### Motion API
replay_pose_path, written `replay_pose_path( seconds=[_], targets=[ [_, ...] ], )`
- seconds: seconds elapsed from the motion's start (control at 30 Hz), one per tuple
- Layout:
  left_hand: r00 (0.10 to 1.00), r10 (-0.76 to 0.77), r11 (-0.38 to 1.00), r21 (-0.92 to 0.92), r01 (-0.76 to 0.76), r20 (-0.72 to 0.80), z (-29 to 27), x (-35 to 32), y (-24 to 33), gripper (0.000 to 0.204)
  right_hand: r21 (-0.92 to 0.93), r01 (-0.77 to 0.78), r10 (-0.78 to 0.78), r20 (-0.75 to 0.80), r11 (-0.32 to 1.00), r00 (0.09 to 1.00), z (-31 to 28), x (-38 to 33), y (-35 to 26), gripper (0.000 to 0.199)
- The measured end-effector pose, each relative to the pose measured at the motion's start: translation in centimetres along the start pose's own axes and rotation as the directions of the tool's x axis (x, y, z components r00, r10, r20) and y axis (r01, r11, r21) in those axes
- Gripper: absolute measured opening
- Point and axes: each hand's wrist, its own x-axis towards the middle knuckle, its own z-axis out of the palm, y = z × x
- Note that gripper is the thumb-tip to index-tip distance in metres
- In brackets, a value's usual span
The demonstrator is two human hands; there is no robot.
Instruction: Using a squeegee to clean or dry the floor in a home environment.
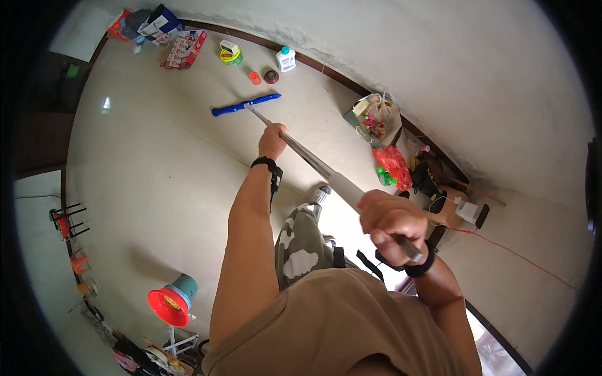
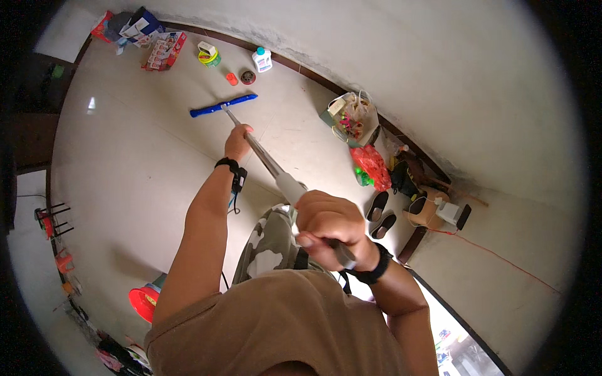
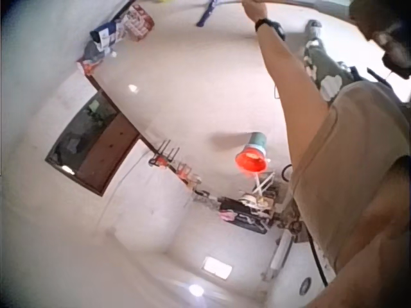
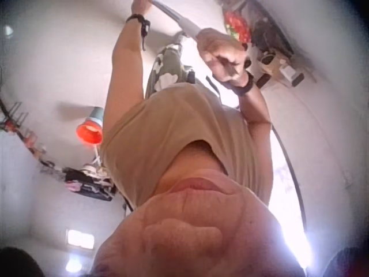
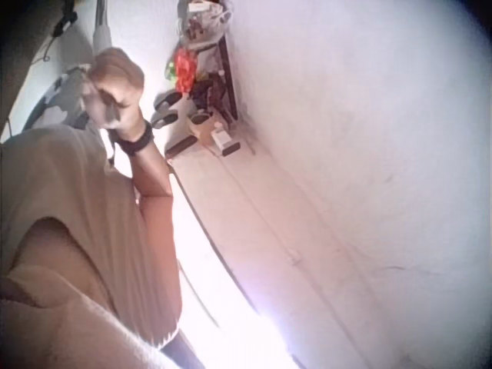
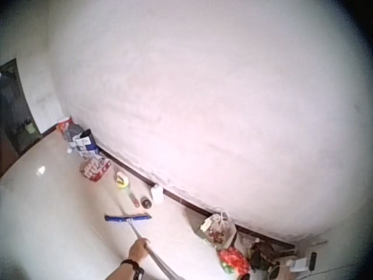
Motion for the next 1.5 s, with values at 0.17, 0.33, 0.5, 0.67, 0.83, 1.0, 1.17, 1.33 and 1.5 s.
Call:
replay_pose_path(
  seconds=[0.17,0.33,0.5,0.67,0.83,1.0,1.17,1.33,1.5],
  targets=[
    [0.965,0.217,0.976,-0.030,-0.215,0.144,0.5,-8.4,4.5,0.004,0.072,-0.070,0.080,-0.156,0.995,0.985,-0.7,-3.3,-7.4,0.030],
    [0.923,0.276,0.961,-0.105,-0.257,0.268,1.7,-17.7,6.9,0.017,0.098,-0.161,0.177,-0.185,0.982,0.967,1.2,-9.4,-13.6,0.034],
    [0.868,0.396,0.918,-0.098,-0.385,0.299,1.3,-21.3,7.4,0.018,0.019,-0.037,0.041,-0.287,0.999,0.957,5.1,-16.9,-15.7,0.029],
    [0.771,0.568,0.819,-0.288,-0.495,0.290,3.6,-23.1,14.8,0.005,-0.249,0.032,-0.182,-0.610,0.968,0.771,6.2,-24.0,-20.1,0.025],
    [0.622,0.697,0.708,-0.478,-0.519,0.357,8.9,-24.1,20.0,0.006,-0.451,-0.171,-0.308,-0.795,0.876,0.522,8.6,-28.3,-21.0,0.025],
    [0.510,0.789,0.601,-0.608,-0.520,0.344,16.7,-21.2,20.8,0.003,-0.474,-0.231,-0.315,-0.808,0.850,0.499,8.5,-26.6,-17.5,0.030],
    [0.565,0.739,0.656,-0.581,-0.482,0.366,18.4,-18.2,20.7,0.003,-0.428,-0.267,-0.249,-0.822,0.863,0.513,7.2,-23.0,-14.8,0.029],
    [0.564,0.788,0.590,-0.565,-0.577,0.247,15.8,-18.2,19.2,0.005,-0.386,-0.276,-0.221,-0.848,0.880,0.481,5.2,-19.6,-17.2,0.024],
    [0.661,0.705,0.675,-0.531,-0.513,0.257,9.2,-21.9,15.3,0.013,-0.233,-0.209,-0.120,-0.888,0.950,0.444,2.7,-18.5,-19.5,0.018]
  ],
)
